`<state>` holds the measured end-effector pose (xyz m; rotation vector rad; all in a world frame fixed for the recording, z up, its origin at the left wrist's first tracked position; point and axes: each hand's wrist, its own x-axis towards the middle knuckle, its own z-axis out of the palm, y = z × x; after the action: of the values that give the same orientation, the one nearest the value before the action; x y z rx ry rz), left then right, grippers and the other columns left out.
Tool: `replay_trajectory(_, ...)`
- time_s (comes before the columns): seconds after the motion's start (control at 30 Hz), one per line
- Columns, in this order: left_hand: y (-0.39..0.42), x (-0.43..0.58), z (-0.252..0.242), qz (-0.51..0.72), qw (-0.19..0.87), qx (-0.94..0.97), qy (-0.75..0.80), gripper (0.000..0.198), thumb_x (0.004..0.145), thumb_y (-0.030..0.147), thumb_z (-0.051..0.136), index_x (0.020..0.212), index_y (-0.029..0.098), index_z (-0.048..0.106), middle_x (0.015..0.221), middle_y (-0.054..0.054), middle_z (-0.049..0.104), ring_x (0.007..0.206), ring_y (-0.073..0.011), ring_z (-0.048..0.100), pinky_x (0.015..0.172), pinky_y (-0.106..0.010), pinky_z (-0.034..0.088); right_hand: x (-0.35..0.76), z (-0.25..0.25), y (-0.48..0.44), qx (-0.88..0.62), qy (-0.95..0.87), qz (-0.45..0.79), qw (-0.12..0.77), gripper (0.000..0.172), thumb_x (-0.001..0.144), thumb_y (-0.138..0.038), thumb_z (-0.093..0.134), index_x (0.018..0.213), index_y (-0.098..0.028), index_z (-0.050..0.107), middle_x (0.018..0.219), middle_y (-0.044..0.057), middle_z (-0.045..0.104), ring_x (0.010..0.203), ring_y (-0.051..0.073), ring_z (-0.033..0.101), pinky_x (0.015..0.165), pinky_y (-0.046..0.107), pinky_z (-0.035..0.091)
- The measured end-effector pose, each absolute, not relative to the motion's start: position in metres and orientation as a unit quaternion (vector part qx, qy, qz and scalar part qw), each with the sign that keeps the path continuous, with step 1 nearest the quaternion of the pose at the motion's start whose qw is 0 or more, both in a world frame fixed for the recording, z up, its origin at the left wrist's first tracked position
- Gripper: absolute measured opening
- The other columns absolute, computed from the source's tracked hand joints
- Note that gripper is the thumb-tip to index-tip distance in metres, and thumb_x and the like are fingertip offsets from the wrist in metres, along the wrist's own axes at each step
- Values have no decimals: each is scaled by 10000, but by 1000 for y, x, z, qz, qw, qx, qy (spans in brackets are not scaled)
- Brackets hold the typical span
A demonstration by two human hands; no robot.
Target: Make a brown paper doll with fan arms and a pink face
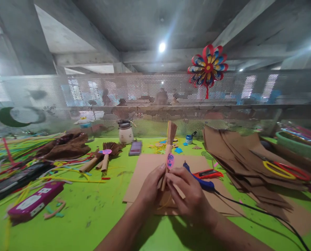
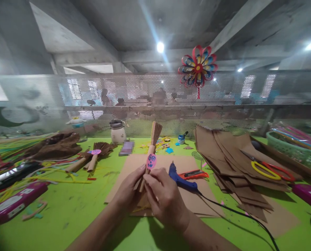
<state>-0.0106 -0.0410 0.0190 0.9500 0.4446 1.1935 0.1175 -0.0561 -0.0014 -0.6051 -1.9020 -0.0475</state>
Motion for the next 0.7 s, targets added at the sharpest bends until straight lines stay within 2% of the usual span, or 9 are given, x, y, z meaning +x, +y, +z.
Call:
replay_trajectory(0.1, -40, -13, 18, 523, 703, 437, 202, 198, 837, 308, 510, 777, 127, 565, 663, -9, 526, 582, -89, 464, 551, -200, 351, 123, 5, -57, -284, -752, 18, 595, 259, 806, -87, 507, 1036, -176, 588, 927, 93, 560, 878, 194, 554, 770, 344, 491)
replay_trajectory(0.27, -43, -14, 21, 503, 718, 439, 197, 257, 863, 350, 456, 773, 124, 539, 665, -25, 517, 592, -106, 490, 563, -222, 358, 133, 13, -49, -356, -685, 98, 629, 103, 831, -174, 515, 866, -170, 612, 811, 56, 566, 756, 166, 548, 668, 298, 473)
replay_trajectory(0.37, -46, -13, 22, 494, 723, 446, 185, 271, 882, 342, 424, 776, 123, 543, 665, -28, 515, 598, -108, 487, 576, -229, 363, 133, 13, -47, -371, -672, 186, 614, 130, 847, -238, 510, 819, -169, 616, 768, 42, 567, 708, 152, 544, 623, 279, 466)
replay_trajectory(0.53, -46, -12, 19, 498, 726, 439, 181, 278, 878, 357, 438, 814, 120, 568, 696, -33, 526, 626, -111, 489, 599, -233, 383, 128, 18, -52, -323, -682, 321, 572, 167, 845, -294, 516, 826, -162, 616, 787, 36, 557, 698, 146, 579, 635, 282, 509)
replay_trajectory(0.7, -46, -12, 19, 484, 733, 438, 190, 272, 867, 352, 466, 891, 116, 600, 758, -59, 576, 670, -124, 515, 648, -248, 406, 128, 17, -51, -312, -685, 343, 562, 186, 849, -310, 508, 878, -157, 609, 809, 33, 536, 649, 121, 565, 571, 248, 514)
